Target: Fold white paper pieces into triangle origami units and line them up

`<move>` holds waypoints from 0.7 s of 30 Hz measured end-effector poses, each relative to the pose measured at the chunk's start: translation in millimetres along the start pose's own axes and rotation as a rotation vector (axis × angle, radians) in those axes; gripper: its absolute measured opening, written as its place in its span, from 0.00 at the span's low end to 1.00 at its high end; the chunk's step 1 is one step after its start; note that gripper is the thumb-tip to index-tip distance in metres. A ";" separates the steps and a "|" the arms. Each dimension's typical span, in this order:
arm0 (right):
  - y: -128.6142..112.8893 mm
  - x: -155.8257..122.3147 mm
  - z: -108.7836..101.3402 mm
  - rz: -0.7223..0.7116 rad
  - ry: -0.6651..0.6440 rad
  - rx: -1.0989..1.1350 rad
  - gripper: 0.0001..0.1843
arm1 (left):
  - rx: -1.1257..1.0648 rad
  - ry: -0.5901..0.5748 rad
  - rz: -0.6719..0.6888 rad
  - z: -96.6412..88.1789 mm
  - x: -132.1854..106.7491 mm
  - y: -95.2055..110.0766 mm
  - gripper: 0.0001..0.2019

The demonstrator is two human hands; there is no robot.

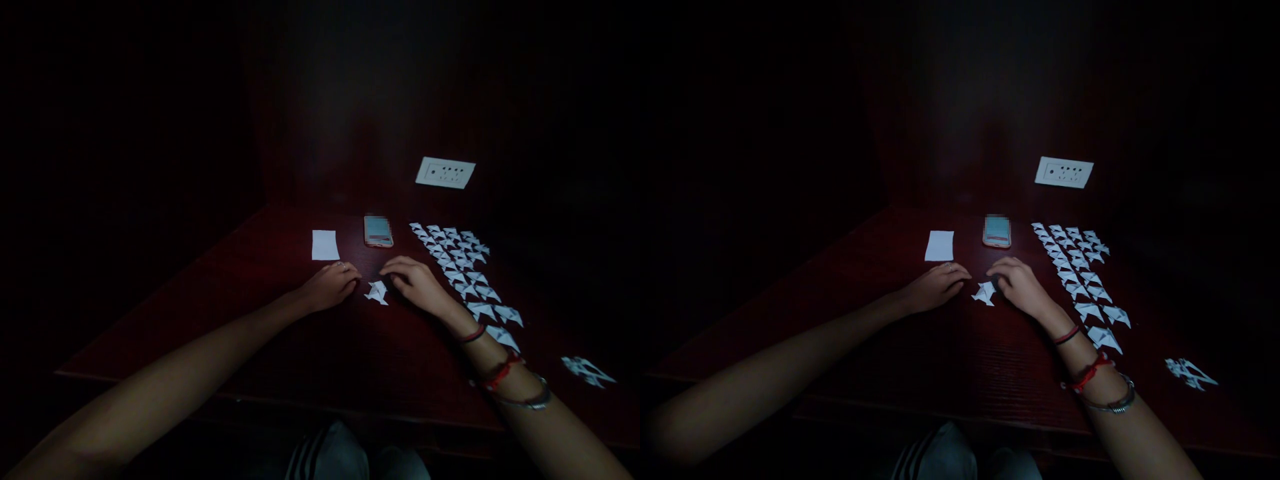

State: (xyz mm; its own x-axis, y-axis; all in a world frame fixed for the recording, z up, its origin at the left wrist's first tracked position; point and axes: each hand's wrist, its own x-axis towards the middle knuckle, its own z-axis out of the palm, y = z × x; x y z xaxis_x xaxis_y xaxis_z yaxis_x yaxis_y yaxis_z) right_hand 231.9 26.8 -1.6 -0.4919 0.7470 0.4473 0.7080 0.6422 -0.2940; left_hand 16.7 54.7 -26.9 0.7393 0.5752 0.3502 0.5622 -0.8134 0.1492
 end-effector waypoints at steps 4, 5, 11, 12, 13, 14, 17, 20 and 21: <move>-2.5 -2.1 0.1 0.146 -0.087 -0.004 0.14 | -0.030 -0.009 0.041 -0.9 0.0 1.0 0.12; -3.5 -2.4 1.0 0.123 -0.125 0.002 0.13 | -0.041 -0.012 0.051 -1.7 0.1 1.6 0.12; -7.6 -0.2 9.4 0.016 -0.151 0.054 0.13 | -0.159 -0.109 0.236 -11.6 -1.7 10.7 0.14; -7.2 0.3 9.6 0.033 -0.131 0.064 0.13 | -0.176 -0.125 0.269 -13.5 -2.2 12.3 0.14; -6.5 0.6 9.0 0.054 -0.109 0.067 0.13 | -0.189 -0.126 0.288 -15.3 -2.6 13.3 0.14; -5.8 0.7 7.5 0.076 -0.084 0.062 0.13 | -0.197 -0.119 0.294 -16.8 -2.8 13.7 0.14; -5.0 -0.9 0.6 0.163 -0.042 0.005 0.12 | -0.178 -0.044 0.221 -19.4 -2.8 10.5 0.13; -10.2 -4.0 -1.3 0.270 -0.106 -0.024 0.17 | -0.107 0.059 0.074 -17.8 -1.8 3.7 0.12; -13.3 -5.0 0.7 0.294 -0.127 -0.026 0.21 | -0.083 0.087 0.030 -16.3 -1.5 1.5 0.12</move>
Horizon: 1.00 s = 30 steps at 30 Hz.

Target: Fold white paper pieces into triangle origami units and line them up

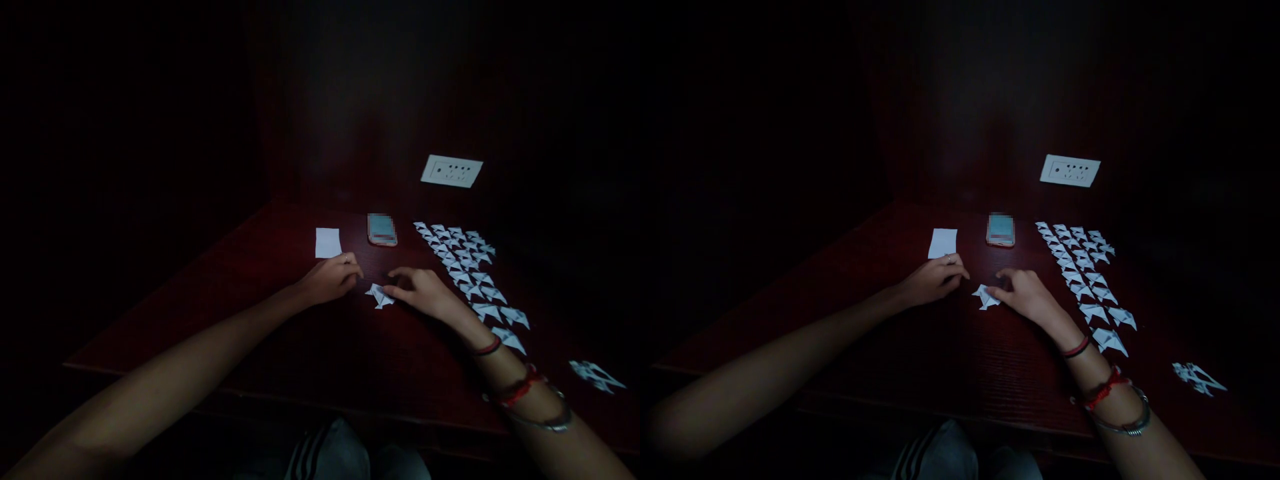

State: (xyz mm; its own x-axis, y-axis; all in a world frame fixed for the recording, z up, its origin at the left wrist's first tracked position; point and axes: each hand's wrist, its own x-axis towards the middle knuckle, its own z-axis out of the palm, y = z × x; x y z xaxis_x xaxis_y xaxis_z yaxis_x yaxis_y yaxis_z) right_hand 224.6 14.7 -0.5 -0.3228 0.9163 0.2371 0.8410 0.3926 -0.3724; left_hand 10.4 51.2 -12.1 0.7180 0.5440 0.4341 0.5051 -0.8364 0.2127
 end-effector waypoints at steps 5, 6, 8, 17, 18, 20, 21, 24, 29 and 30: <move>-13.9 -2.7 17.0 -0.005 -0.022 -0.014 0.28 | 0.060 0.036 -0.098 9.3 0.1 -6.8 0.11; -15.0 -2.4 17.9 -0.024 -0.022 -0.008 0.28 | 0.061 0.030 -0.102 10.5 0.1 -7.3 0.11; -15.3 -1.9 14.5 -0.093 -0.025 0.021 0.26 | 0.060 0.024 -0.101 11.7 0.0 -7.9 0.11; -13.5 -4.3 -13.8 -0.401 -0.036 0.022 0.25 | 0.044 0.051 -0.103 12.2 -0.5 -8.3 0.11; -13.0 -4.2 -12.6 -0.406 -0.044 0.019 0.25 | 0.039 0.054 -0.104 12.2 -0.6 -8.1 0.11; -11.2 -3.9 -9.8 -0.397 -0.064 0.019 0.26 | 0.037 0.051 -0.107 11.7 -0.7 -7.9 0.12; -9.9 -3.7 -8.8 -0.385 -0.076 0.021 0.28 | 0.043 0.047 -0.111 11.3 -0.7 -7.9 0.12; -5.6 -2.9 -8.3 -0.350 -0.125 0.027 0.31 | 0.070 0.037 -0.132 10.4 -0.7 -8.4 0.11; 0.1 0.7 -6.7 -0.376 -0.156 -0.012 0.26 | 0.078 0.028 -0.153 12.4 0.5 -11.4 0.11; 0.9 1.8 -5.3 -0.384 -0.168 -0.022 0.23 | 0.082 0.029 -0.156 13.3 1.0 -12.5 0.11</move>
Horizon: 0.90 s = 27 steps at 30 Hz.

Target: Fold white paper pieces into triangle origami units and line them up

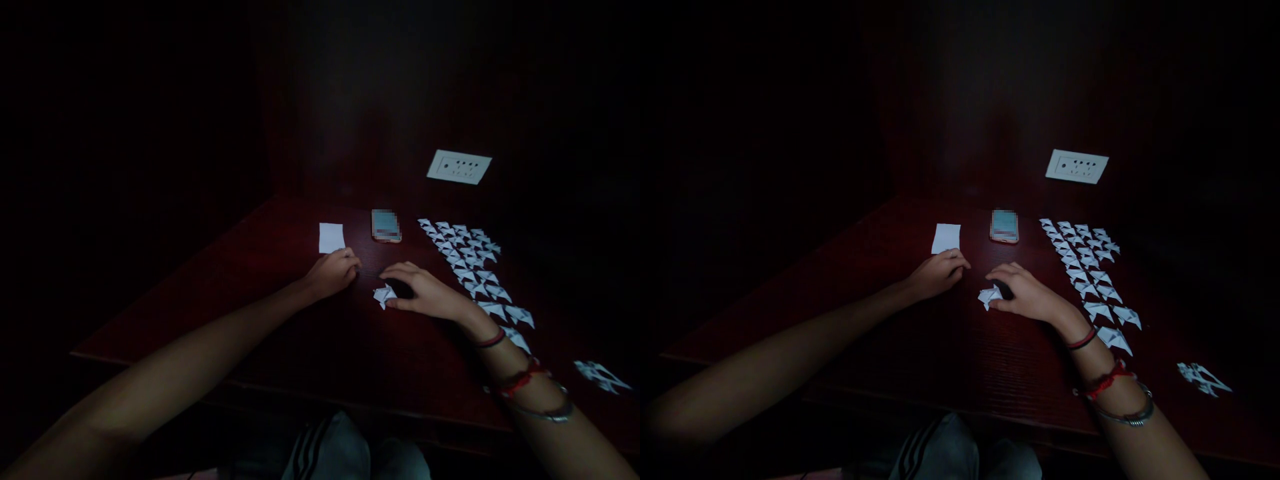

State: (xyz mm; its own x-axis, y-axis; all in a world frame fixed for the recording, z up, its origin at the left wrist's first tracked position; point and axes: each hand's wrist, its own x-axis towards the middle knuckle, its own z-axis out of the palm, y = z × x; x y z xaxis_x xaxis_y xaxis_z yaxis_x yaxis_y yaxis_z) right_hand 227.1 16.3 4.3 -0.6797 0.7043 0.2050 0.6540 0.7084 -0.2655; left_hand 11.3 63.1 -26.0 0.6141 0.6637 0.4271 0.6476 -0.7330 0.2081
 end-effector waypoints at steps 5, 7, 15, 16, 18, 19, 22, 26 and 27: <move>3.7 3.1 1.8 0.012 -0.021 0.018 0.11 | 0.018 0.012 -0.005 4.6 3.7 -5.8 0.11; 5.0 2.1 -3.1 0.037 0.009 0.021 0.11 | 0.005 0.020 0.006 4.9 3.7 -7.4 0.11; 17.4 -10.6 -17.6 0.124 -0.080 -0.048 0.25 | -0.030 0.036 0.043 2.8 -0.1 -0.6 0.11; 17.7 -10.9 -16.1 0.121 -0.099 -0.046 0.24 | -0.029 0.033 0.054 3.0 0.1 1.3 0.12; 17.0 -10.3 -13.3 0.144 -0.082 -0.043 0.18 | -0.025 0.024 0.079 3.8 1.0 5.2 0.12; 16.6 -10.0 -12.9 0.156 -0.068 -0.040 0.15 | -0.025 0.021 0.091 4.6 1.7 7.1 0.12; 17.8 -13.0 -19.5 0.153 -0.002 -0.057 0.12 | -0.022 0.013 0.127 8.3 6.0 12.9 0.12; 33.0 -38.2 -47.5 0.160 0.074 -0.119 0.14 | -0.050 0.001 0.198 16.8 27.1 27.0 0.12; 39.8 -48.6 -56.5 0.173 0.083 -0.143 0.14 | -0.067 0.009 0.223 19.9 36.2 32.9 0.12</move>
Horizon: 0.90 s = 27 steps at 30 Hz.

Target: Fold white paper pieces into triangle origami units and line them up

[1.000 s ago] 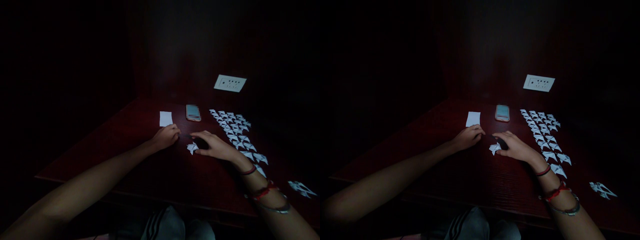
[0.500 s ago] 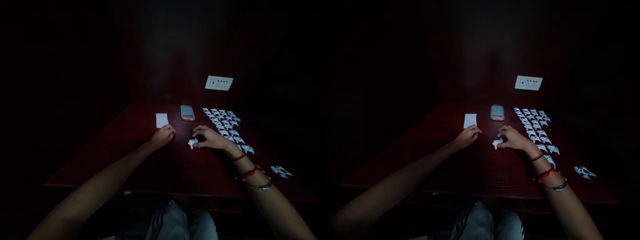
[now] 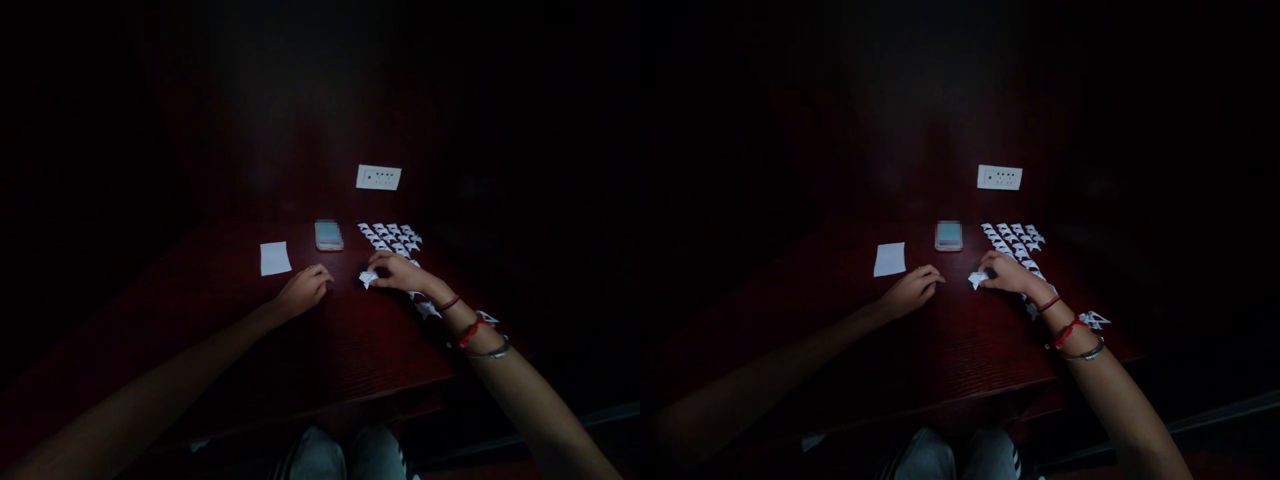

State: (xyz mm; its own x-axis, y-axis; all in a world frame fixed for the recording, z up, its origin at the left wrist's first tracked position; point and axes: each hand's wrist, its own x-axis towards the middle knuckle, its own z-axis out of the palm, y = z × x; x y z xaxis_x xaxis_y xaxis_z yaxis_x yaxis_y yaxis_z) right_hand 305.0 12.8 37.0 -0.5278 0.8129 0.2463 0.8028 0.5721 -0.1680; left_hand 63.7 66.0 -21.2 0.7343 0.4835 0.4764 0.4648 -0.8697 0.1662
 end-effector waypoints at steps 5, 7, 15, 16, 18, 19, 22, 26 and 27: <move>60.3 -50.1 -37.6 0.171 0.000 -0.133 0.16 | -0.133 0.143 0.042 31.6 60.7 23.9 0.13; 83.2 -68.2 -46.5 0.229 -0.025 -0.177 0.16 | -0.177 0.189 0.033 50.9 81.5 33.6 0.13; 134.8 -96.8 -51.5 0.347 -0.069 -0.249 0.15 | -0.250 0.292 -0.021 107.0 136.6 49.0 0.14; 139.7 -95.3 -49.5 0.356 -0.074 -0.251 0.15 | -0.255 0.306 -0.040 109.4 142.1 47.1 0.14; 151.0 -90.1 -44.0 0.381 -0.089 -0.258 0.15 | -0.262 0.335 -0.079 112.7 151.2 41.4 0.14; 157.4 -86.6 -40.5 0.389 -0.097 -0.264 0.15 | -0.264 0.350 -0.102 113.9 154.4 38.1 0.14; 177.2 -73.7 -29.5 0.412 -0.105 -0.274 0.16 | -0.260 0.381 -0.161 117.4 158.5 30.0 0.14; 197.5 -55.8 -17.7 0.439 -0.101 -0.274 0.16 | -0.239 0.367 -0.165 121.4 157.4 27.4 0.14; 200.8 -52.2 -15.6 0.443 -0.108 -0.271 0.17 | -0.228 0.354 -0.162 122.0 157.0 27.7 0.15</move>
State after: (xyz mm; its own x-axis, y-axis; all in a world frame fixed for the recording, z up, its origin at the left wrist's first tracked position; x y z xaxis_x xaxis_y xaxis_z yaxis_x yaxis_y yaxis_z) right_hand 498.1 83.6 5.4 -0.1361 0.9851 0.1056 0.9907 0.1345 0.0227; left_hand 252.3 130.0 -47.2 0.4285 0.5860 0.6878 0.4098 -0.8044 0.4301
